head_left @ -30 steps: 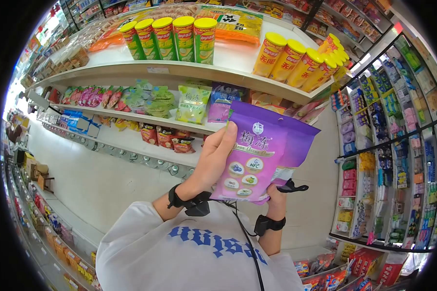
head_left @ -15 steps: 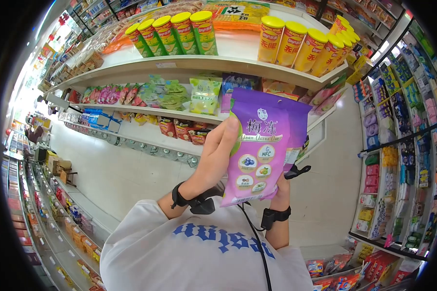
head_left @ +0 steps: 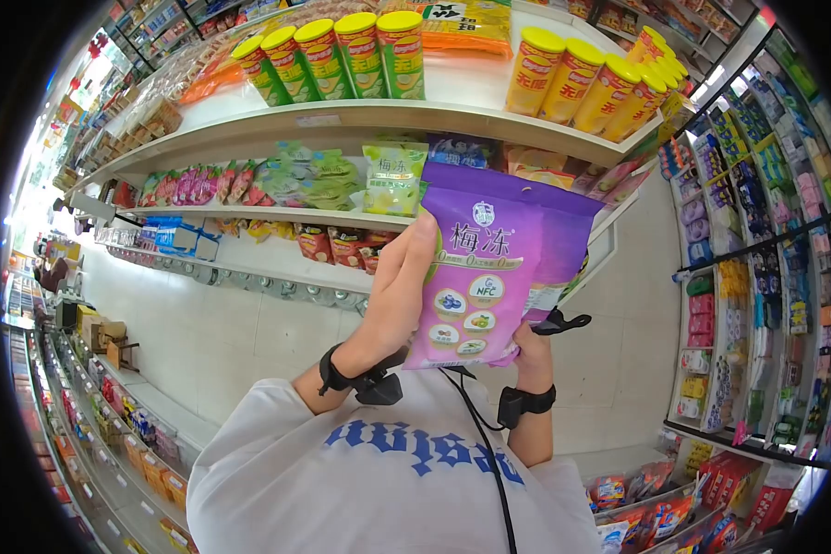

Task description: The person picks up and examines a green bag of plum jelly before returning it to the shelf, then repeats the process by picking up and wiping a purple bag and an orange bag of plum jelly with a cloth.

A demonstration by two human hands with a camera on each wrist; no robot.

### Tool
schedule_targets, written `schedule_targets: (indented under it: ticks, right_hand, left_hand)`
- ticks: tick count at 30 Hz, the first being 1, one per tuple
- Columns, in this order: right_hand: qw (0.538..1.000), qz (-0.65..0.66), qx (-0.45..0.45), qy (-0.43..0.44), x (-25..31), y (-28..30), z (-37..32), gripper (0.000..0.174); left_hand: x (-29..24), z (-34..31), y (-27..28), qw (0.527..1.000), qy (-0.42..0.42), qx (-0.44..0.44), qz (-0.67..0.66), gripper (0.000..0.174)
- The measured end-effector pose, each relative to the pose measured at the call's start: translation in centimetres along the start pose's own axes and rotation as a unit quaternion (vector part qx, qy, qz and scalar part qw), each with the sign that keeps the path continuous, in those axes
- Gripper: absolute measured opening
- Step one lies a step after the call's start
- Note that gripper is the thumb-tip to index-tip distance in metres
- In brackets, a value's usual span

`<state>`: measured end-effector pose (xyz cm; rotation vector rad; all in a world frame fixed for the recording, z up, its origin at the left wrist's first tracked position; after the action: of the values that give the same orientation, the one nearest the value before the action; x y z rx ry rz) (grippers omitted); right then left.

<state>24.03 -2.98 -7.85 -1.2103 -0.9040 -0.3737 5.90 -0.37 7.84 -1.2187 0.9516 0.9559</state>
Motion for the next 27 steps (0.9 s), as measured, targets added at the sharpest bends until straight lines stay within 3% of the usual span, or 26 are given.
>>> schedule_targets:
  ticks: [4, 5, 7, 8, 11, 12, 15, 16, 19, 21, 23, 25, 27]
  right_hand:
    - [0.998, -0.035, -0.028, 0.033, -1.0, -3.5, 2.0, 0.055]
    - [0.997, -0.042, -0.059, 0.018, -1.5, -4.4, 2.6, 0.052]
    - [0.99, -0.062, -0.124, -0.007, -1.4, -6.5, 4.0, 0.046]
    - [0.987, -0.111, -0.12, 0.003, -1.4, -7.6, 5.0, 0.041]
    - [0.976, -0.21, -0.06, 0.013, -2.5, -12.5, 7.9, 0.04]
    - [0.979, -0.195, -0.067, 0.006, -3.9, -13.4, 8.5, 0.041]
    - [0.948, -0.272, -0.164, 0.019, -5.8, -14.4, 10.0, 0.042]
    - [0.924, -0.309, -0.204, 0.097, -4.5, -16.0, 11.2, 0.035]
    - [0.913, -0.242, -0.315, 0.089, -4.1, -14.5, 12.7, 0.035]
    - [0.895, -0.309, -0.315, 0.061, -3.1, -17.3, 13.7, 0.037]
    - [0.838, -0.479, -0.246, 0.088, -3.4, -20.5, 15.5, 0.039]
    - [0.678, -0.711, -0.089, 0.168, -6.6, -25.0, 17.4, 0.043]
    - [0.652, -0.745, -0.052, 0.134, -8.4, -26.7, 17.6, 0.052]
  left_hand:
    - [-0.7, -0.3, 4.1, 0.994, 0.016, 0.013, -0.111, 0.034]
    - [-0.2, -0.5, 5.1, 0.993, 0.052, 0.054, -0.087, 0.034]
    - [1.3, -0.8, 7.3, 0.982, 0.117, 0.143, -0.044, 0.04]
    - [2.2, -0.9, 9.0, 0.974, 0.151, 0.121, -0.118, 0.056]
    - [1.9, -1.3, 14.1, 0.951, 0.17, 0.148, -0.212, 0.059]
    - [1.3, -1.3, 15.8, 0.952, 0.142, 0.158, -0.22, 0.058]
    - [1.2, -1.2, 20.9, 0.958, 0.151, 0.114, -0.214, 0.057]
    - [1.4, -0.9, 22.3, 0.958, 0.153, 0.081, -0.227, 0.051]
    - [2.5, -0.1, 24.9, 0.948, 0.168, 0.042, -0.266, 0.044]
    - [3.4, -0.2, 25.4, 0.94, 0.181, 0.041, -0.286, 0.039]
    - [4.7, -0.6, 25.8, 0.932, 0.206, 0.031, -0.298, 0.038]
    - [5.0, -0.8, 26.1, 0.929, 0.175, 0.013, -0.327, 0.035]
    - [5.3, -0.7, 26.9, 0.921, 0.167, -0.011, -0.352, 0.032]
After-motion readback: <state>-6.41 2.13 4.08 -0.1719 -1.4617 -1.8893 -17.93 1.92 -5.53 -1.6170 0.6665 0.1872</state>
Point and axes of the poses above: each hand's wrist, its own z-axis towards the middle knuckle, its own y-axis out of the back of the hand, x = y × z, the point moved 9 cm from there along z, towards the middle knuckle, and after that the axes turned 7 degrees about x, right-handed, at the moved point
